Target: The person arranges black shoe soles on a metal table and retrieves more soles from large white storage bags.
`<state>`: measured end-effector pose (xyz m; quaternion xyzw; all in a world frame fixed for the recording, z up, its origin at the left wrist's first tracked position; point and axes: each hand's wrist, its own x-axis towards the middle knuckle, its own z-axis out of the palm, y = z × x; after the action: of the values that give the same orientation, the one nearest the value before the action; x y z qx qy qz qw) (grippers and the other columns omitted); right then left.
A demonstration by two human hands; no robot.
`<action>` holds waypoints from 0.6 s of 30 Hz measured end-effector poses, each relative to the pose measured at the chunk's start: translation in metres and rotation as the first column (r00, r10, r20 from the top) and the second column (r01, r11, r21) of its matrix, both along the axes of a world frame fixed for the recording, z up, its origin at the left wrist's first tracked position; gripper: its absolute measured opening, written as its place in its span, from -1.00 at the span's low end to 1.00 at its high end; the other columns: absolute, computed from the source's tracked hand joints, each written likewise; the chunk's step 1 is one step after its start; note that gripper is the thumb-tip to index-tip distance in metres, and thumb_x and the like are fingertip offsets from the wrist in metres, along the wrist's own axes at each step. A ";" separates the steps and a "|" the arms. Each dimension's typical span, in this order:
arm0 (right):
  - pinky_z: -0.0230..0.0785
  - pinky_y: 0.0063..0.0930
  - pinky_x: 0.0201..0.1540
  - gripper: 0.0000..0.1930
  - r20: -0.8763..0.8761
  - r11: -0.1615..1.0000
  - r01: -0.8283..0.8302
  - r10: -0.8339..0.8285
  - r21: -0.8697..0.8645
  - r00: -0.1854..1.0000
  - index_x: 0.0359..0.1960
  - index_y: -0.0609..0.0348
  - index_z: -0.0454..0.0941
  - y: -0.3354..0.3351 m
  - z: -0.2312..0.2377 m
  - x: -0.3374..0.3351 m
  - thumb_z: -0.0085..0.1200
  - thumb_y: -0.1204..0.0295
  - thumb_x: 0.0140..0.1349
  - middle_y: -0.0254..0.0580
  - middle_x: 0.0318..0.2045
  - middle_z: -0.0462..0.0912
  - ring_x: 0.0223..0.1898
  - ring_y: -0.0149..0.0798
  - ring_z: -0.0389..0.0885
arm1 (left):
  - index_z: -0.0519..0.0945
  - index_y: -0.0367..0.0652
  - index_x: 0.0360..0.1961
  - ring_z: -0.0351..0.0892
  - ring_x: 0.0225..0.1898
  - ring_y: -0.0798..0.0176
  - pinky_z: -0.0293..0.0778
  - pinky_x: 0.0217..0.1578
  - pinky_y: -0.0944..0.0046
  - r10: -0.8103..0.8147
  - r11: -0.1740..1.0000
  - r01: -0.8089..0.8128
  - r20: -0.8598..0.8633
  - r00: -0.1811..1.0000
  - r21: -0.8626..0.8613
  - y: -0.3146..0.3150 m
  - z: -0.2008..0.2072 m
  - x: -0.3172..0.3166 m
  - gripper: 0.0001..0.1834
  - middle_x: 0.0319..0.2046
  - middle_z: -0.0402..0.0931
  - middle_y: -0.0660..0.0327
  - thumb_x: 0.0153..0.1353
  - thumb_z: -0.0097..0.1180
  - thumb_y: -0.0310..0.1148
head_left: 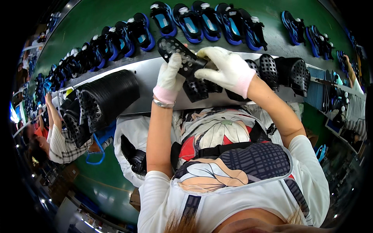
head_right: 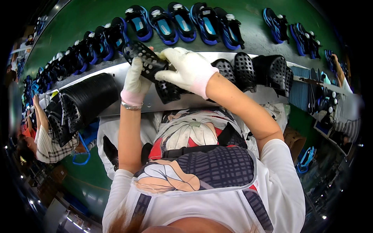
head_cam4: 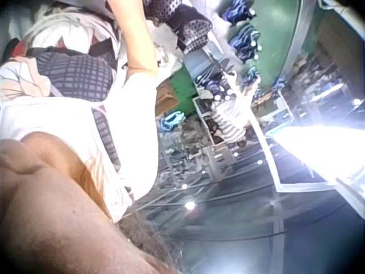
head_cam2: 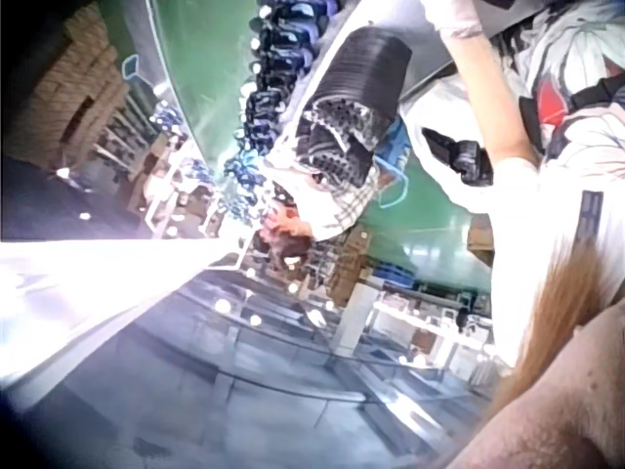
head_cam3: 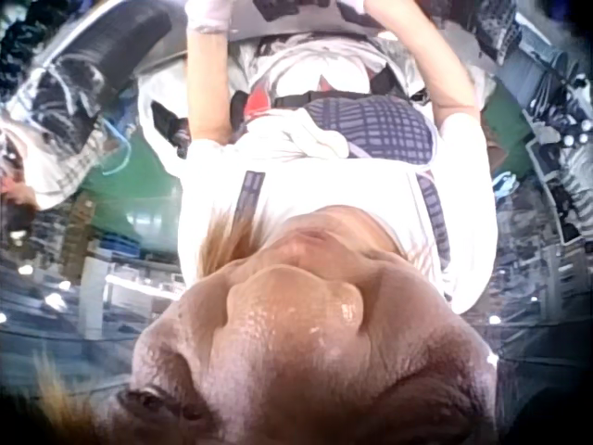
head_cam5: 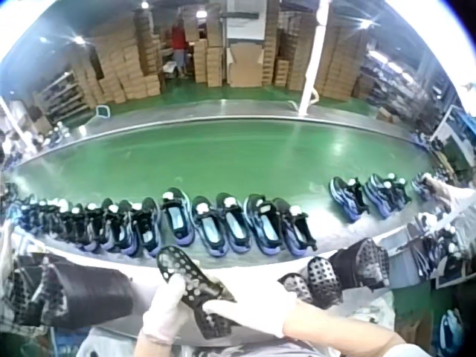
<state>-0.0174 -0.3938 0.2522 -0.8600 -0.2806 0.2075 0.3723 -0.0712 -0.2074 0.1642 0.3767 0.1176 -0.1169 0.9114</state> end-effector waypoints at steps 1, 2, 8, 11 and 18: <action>0.42 -0.25 -0.12 -0.51 -0.028 0.999 0.003 -0.004 -0.051 1.000 -0.12 0.26 0.49 0.011 -0.004 0.005 0.17 0.08 0.10 0.04 -0.29 0.57 -0.21 -0.02 0.58 | 0.36 -0.23 0.15 0.51 -0.01 0.24 0.43 0.04 0.20 0.076 0.997 -0.076 0.003 0.997 -0.010 0.005 -0.006 0.003 -0.44 -0.05 0.52 0.18 0.28 0.12 -0.07; 0.42 -0.24 -0.11 -0.49 -0.055 0.995 0.005 -0.011 -0.102 0.998 -0.12 0.26 0.49 0.021 -0.008 0.008 0.16 0.05 0.10 0.05 -0.31 0.58 -0.21 0.00 0.58 | 0.37 -0.22 0.12 0.51 -0.02 0.24 0.44 0.03 0.20 0.103 0.995 -0.103 0.017 0.995 0.015 0.013 -0.009 0.005 -0.47 -0.06 0.52 0.19 0.28 0.12 -0.09; 0.43 -0.14 -0.20 -0.60 0.014 0.978 0.088 -0.087 -0.188 0.996 -0.36 0.23 0.45 0.075 -0.032 0.028 0.05 0.07 0.13 0.07 -0.40 0.57 -0.26 0.09 0.58 | 0.42 -0.21 0.00 0.52 -0.07 0.26 0.46 -0.02 0.20 0.176 0.984 -0.176 0.039 0.984 -0.003 0.041 -0.024 0.037 -0.64 -0.11 0.52 0.20 0.33 0.07 -0.19; 0.44 -0.12 -0.22 -0.62 -0.050 0.967 0.119 -0.133 -0.227 0.990 -0.35 0.23 0.46 0.094 -0.049 0.048 0.01 0.09 0.15 0.10 -0.43 0.59 -0.31 0.12 0.59 | 0.44 -0.24 -0.01 0.54 -0.08 0.25 0.51 -0.06 0.20 0.134 0.990 -0.139 -0.101 0.986 -0.039 0.055 -0.037 0.057 -0.63 -0.11 0.53 0.16 0.33 0.06 -0.17; 0.45 -0.15 -0.12 -0.47 -0.081 0.861 0.054 -0.109 -0.505 0.991 -0.33 0.29 0.61 0.110 -0.074 0.121 -0.04 -0.04 0.12 0.19 -0.39 0.63 -0.24 0.13 0.62 | 0.47 -0.30 0.07 0.57 -0.16 0.20 0.51 -0.11 0.28 -0.049 0.324 -0.118 0.141 0.989 0.939 0.082 -0.073 0.096 -0.48 0.07 0.40 0.02 0.13 0.25 -0.25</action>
<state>0.1033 -0.2839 0.1777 -0.9258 -0.1600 0.3031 0.1591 0.0245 -0.1253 0.0912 0.8408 0.1061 0.0200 0.5305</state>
